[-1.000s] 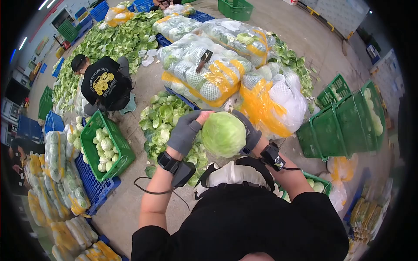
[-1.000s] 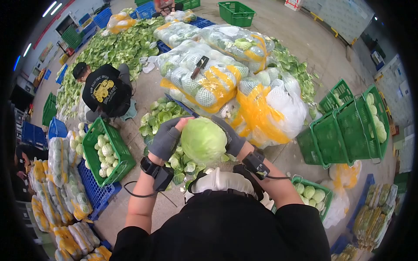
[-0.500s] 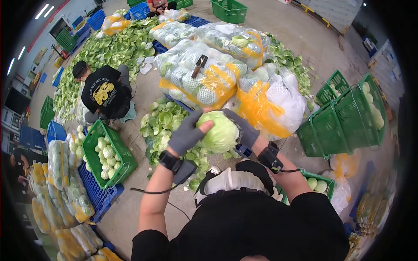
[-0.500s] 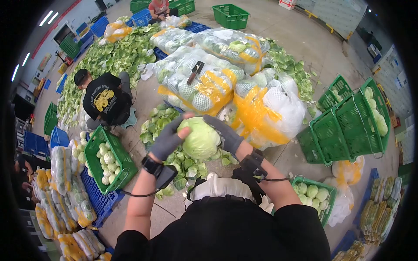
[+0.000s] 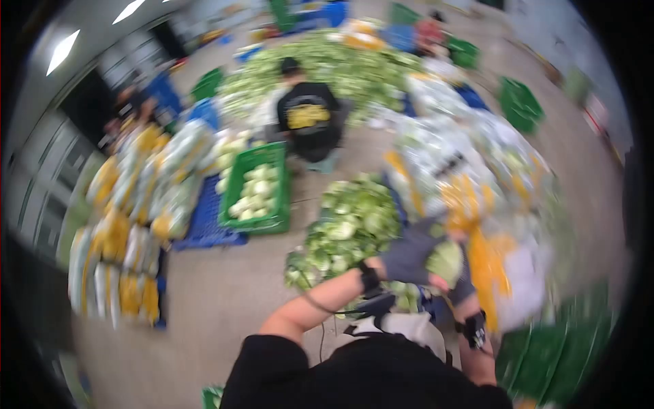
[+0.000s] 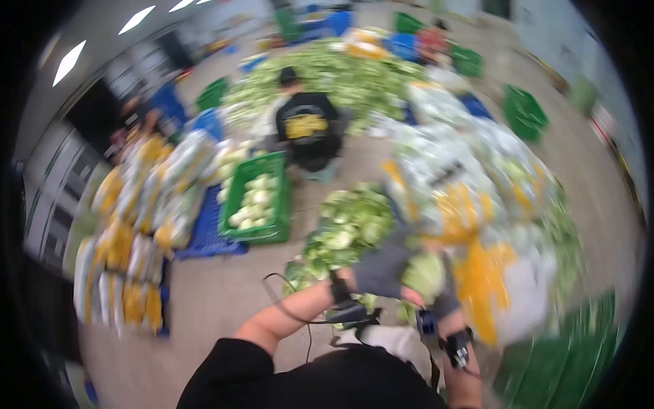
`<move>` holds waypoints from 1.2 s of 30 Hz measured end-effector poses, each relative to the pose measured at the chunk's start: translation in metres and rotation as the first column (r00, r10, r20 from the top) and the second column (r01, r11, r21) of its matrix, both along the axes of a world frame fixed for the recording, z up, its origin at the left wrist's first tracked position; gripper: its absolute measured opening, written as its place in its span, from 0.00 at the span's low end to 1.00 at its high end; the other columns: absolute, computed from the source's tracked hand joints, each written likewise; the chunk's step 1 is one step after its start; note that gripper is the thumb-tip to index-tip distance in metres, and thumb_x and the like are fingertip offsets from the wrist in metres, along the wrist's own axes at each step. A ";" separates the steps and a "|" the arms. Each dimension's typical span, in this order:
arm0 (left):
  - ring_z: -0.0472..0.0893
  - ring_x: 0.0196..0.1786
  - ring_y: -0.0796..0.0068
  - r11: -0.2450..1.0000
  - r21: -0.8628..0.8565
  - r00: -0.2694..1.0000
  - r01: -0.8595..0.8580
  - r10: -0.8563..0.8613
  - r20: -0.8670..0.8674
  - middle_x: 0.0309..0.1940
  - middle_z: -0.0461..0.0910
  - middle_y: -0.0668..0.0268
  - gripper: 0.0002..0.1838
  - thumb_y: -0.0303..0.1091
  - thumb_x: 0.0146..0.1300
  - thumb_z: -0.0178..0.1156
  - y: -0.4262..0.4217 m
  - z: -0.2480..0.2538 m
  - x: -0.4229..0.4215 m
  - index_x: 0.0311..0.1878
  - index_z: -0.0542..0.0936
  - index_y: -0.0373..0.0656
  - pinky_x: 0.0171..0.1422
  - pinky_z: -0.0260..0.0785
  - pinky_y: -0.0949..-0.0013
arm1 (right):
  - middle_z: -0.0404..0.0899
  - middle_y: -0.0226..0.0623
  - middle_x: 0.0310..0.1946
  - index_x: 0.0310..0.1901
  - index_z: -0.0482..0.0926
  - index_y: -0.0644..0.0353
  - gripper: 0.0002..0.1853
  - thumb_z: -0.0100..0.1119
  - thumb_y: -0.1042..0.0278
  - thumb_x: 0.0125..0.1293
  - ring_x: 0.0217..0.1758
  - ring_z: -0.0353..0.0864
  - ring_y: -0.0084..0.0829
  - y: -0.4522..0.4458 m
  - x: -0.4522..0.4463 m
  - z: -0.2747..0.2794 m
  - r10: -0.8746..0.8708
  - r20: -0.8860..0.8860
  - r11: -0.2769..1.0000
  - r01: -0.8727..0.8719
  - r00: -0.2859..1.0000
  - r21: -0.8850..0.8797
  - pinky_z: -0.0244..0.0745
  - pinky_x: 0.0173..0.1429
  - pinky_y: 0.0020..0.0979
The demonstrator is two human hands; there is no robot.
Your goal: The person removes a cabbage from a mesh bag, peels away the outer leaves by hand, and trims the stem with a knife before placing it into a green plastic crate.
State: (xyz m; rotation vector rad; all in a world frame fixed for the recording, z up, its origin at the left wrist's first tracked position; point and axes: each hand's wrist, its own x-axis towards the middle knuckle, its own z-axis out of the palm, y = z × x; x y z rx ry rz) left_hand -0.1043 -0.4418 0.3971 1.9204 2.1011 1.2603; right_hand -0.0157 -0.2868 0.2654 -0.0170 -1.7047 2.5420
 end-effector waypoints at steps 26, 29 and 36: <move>0.71 0.39 0.63 0.940 -0.050 0.821 -0.338 0.269 -0.503 0.42 0.71 0.63 0.32 0.43 0.37 0.67 0.037 0.028 0.073 0.51 0.71 0.49 0.45 0.64 0.64 | 0.69 0.41 0.51 0.58 0.62 0.59 0.34 0.47 0.40 0.57 0.50 0.72 0.37 0.037 0.041 0.054 -0.057 0.040 0.634 0.067 0.998 -0.770 0.72 0.49 0.36; 0.72 0.36 0.64 0.921 -0.048 0.813 -0.387 0.316 -0.490 0.34 0.72 0.65 0.28 0.38 0.38 0.66 0.049 -0.013 0.069 0.48 0.72 0.50 0.42 0.63 0.65 | 0.68 0.39 0.52 0.58 0.62 0.56 0.34 0.45 0.38 0.58 0.51 0.71 0.38 0.046 0.035 0.052 -0.113 0.063 0.522 0.113 0.992 -0.846 0.72 0.48 0.39; 0.73 0.27 0.64 0.978 -0.130 0.945 -0.164 0.118 -0.306 0.24 0.72 0.66 0.16 0.33 0.39 0.67 0.012 -0.064 0.032 0.36 0.76 0.50 0.37 0.64 0.65 | 0.66 0.36 0.55 0.57 0.64 0.49 0.34 0.38 0.34 0.56 0.55 0.67 0.40 0.053 0.026 0.029 -0.180 0.160 0.363 0.217 0.971 -0.906 0.66 0.55 0.44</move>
